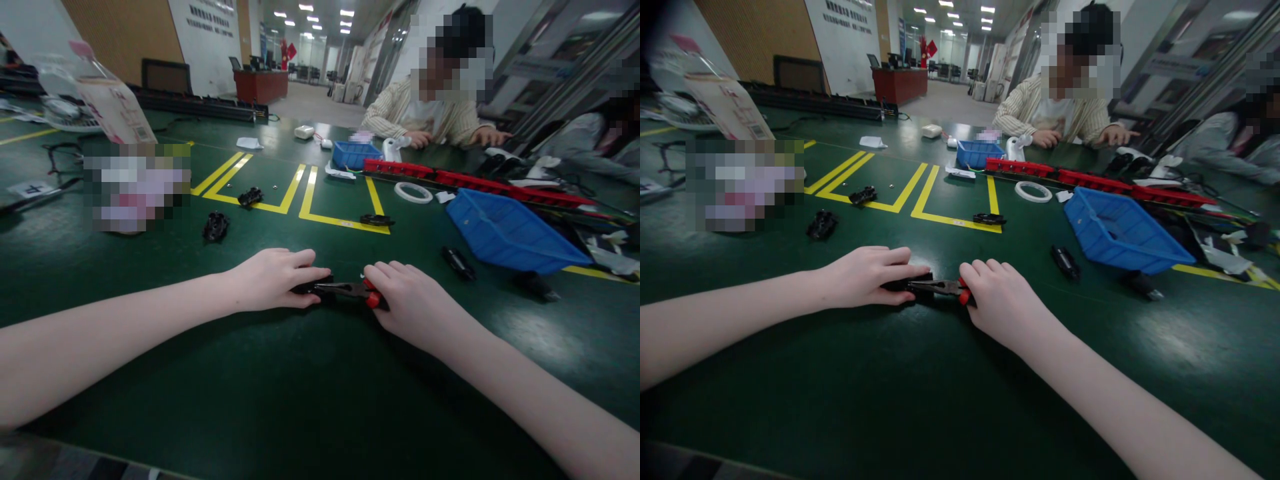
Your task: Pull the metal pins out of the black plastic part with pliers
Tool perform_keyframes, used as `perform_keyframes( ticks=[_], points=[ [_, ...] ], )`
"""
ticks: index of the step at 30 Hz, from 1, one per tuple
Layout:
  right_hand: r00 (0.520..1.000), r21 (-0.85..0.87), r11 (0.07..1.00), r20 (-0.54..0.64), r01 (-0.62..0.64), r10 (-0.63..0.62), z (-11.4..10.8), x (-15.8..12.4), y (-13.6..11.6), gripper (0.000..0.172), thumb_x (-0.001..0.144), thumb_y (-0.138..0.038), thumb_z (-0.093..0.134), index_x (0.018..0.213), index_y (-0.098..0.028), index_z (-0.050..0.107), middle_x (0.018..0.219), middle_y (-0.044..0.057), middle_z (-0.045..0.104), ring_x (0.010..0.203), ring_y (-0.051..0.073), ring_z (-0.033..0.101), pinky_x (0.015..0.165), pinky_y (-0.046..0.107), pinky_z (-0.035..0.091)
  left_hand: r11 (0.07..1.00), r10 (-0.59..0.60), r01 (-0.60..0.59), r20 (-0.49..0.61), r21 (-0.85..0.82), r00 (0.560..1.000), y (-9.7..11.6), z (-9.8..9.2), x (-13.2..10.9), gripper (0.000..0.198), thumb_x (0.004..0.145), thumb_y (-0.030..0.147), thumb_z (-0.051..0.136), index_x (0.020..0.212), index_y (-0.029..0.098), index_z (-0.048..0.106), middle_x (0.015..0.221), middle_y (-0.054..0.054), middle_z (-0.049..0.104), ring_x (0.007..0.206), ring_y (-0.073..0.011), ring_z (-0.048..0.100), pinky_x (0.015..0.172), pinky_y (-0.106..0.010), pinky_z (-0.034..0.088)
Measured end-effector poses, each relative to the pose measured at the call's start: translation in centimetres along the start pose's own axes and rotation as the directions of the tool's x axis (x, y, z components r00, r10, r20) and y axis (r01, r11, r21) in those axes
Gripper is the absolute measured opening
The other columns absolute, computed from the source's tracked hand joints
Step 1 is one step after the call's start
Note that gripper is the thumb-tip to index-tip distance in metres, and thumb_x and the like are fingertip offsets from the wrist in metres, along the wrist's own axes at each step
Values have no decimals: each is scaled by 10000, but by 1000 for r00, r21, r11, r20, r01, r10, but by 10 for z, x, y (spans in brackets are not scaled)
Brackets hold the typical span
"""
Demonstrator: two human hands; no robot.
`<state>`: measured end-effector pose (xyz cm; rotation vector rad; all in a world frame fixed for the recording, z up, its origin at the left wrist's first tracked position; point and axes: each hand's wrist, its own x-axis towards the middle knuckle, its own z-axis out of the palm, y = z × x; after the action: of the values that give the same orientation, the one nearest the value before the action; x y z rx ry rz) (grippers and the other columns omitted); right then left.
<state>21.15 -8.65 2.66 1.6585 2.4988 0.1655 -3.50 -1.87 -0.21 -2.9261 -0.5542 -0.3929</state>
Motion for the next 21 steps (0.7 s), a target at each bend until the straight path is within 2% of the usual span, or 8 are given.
perform_keyframes(
  ticks=[6,11,16,21],
  points=[
    [1000,13,1000,8,-9,9,-2,-1,-4,283,770,-117,654,1051,-137,630,1018,121,705,923,270,653,806,371,506,1000,6,-6,-20,0,1000,0,1,0,426,967,431,570,1304,178,632,963,-47,605,687,-149,610,606,-262,464],
    [1000,29,999,21,-16,16,-4,-1,-5,301,774,-112,659,1073,-129,636,1034,122,709,931,269,658,805,367,507,1000,-10,10,12,-28,1000,-1,2,1,441,967,439,568,1329,193,621,984,-47,596,708,-150,603,616,-264,468],
    [999,49,999,38,-22,20,-6,-2,-1,271,759,-119,685,1024,-149,640,995,109,714,880,254,660,742,339,495,999,-19,21,43,-49,999,0,0,1,463,976,446,553,1367,200,594,1004,-51,581,719,-146,594,619,-260,465],
    [998,70,997,53,-29,26,-8,-5,3,274,782,-125,660,1054,-153,635,1013,112,712,895,255,658,766,351,495,996,-27,32,63,-79,998,0,-2,1,469,987,446,534,1380,195,582,1003,-51,572,730,-144,590,635,-260,469]
  ],
)
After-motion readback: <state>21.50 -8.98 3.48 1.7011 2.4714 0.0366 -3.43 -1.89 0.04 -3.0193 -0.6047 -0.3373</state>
